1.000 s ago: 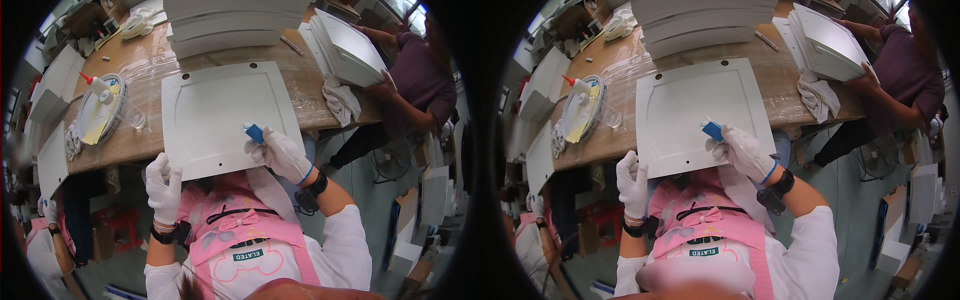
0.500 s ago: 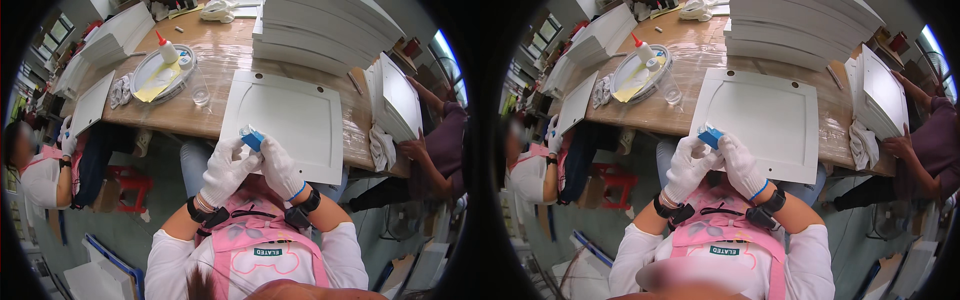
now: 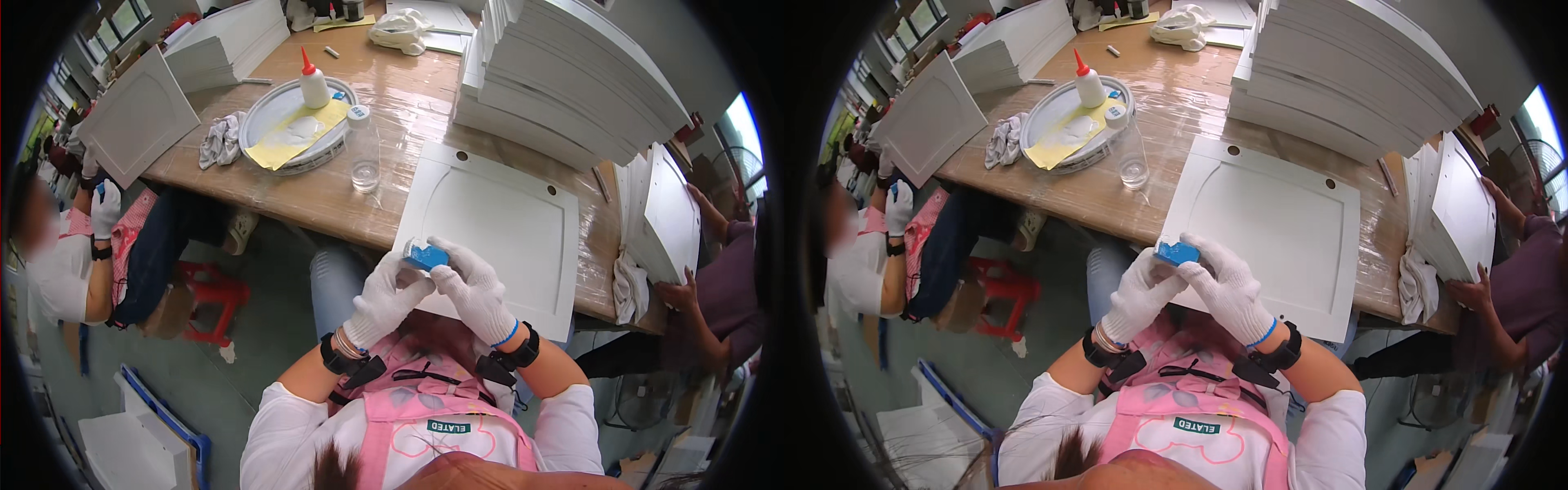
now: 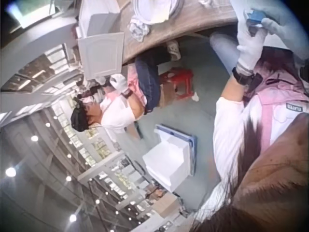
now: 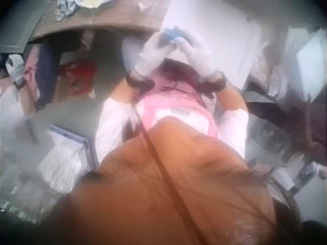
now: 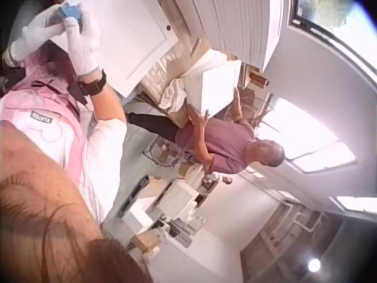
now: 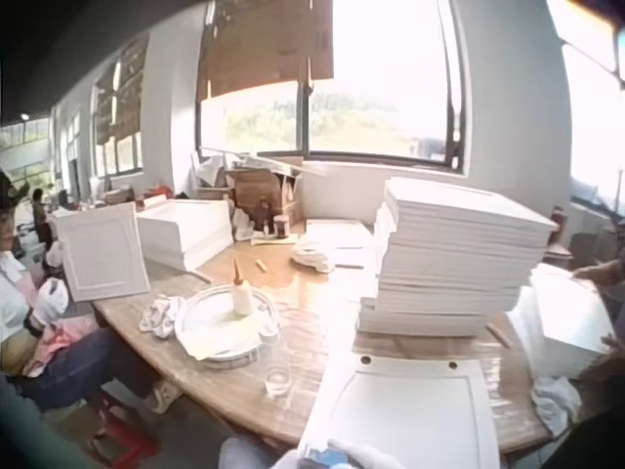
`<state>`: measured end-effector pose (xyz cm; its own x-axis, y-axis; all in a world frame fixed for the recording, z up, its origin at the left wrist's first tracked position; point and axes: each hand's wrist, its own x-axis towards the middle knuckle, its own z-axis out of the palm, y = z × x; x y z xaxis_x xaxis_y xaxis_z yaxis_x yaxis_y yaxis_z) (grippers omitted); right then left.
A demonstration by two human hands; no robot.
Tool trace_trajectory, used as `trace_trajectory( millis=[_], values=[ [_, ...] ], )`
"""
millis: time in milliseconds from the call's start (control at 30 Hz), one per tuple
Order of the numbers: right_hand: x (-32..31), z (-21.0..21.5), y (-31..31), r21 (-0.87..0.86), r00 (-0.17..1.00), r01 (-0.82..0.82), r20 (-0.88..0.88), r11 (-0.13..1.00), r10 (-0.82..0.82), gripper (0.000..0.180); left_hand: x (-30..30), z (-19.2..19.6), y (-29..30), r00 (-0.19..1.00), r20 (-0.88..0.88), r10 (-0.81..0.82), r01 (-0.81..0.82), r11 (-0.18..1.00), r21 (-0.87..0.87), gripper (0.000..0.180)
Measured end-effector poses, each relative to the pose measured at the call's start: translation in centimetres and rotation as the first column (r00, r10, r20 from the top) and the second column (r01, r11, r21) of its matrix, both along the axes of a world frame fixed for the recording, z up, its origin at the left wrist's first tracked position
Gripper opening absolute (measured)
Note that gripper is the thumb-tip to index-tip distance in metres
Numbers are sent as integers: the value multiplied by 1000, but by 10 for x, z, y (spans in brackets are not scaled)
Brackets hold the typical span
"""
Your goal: Inspecting and cleaning white cabinet doors using a cloth and a small scraper tool.
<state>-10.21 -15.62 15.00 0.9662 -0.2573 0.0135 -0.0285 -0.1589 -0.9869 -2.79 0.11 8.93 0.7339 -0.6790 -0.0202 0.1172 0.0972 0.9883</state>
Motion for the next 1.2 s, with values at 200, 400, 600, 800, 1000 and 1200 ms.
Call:
trace_trajectory(
  millis=[200, 400, 600, 800, 1000, 1200],
  values=[
    [93, 49, -69, -8, 988, 134, -80, 991, -134, 42, 48, -40, 35, 966, -48, 252, -256, 960, -115, 36],
    [243, 61, -71, 51, 970, -46, -237, 998, 57, 20, 86, -119, 66, 899, -422, 118, -222, 953, -207, 26],
    [335, 0, -49, -479, 957, -229, -268, 847, 107, 35, 99, -141, 86, 812, -556, -176, -139, 867, -478, 25],
    [382, -12, -31, -603, 931, -343, -317, 721, 178, 40, 106, -143, 92, 770, -597, -226, -181, 820, -544, 26],
    [393, -40, -37, -697, 959, -281, -187, 660, 212, 51, 108, -137, 92, 776, -574, -261, -163, 796, -582, 26],
    [296, 16, -75, -444, 957, -204, -280, 872, 81, 46, 106, -140, 88, 802, -558, -214, -139, 841, -523, 26]
  ],
)
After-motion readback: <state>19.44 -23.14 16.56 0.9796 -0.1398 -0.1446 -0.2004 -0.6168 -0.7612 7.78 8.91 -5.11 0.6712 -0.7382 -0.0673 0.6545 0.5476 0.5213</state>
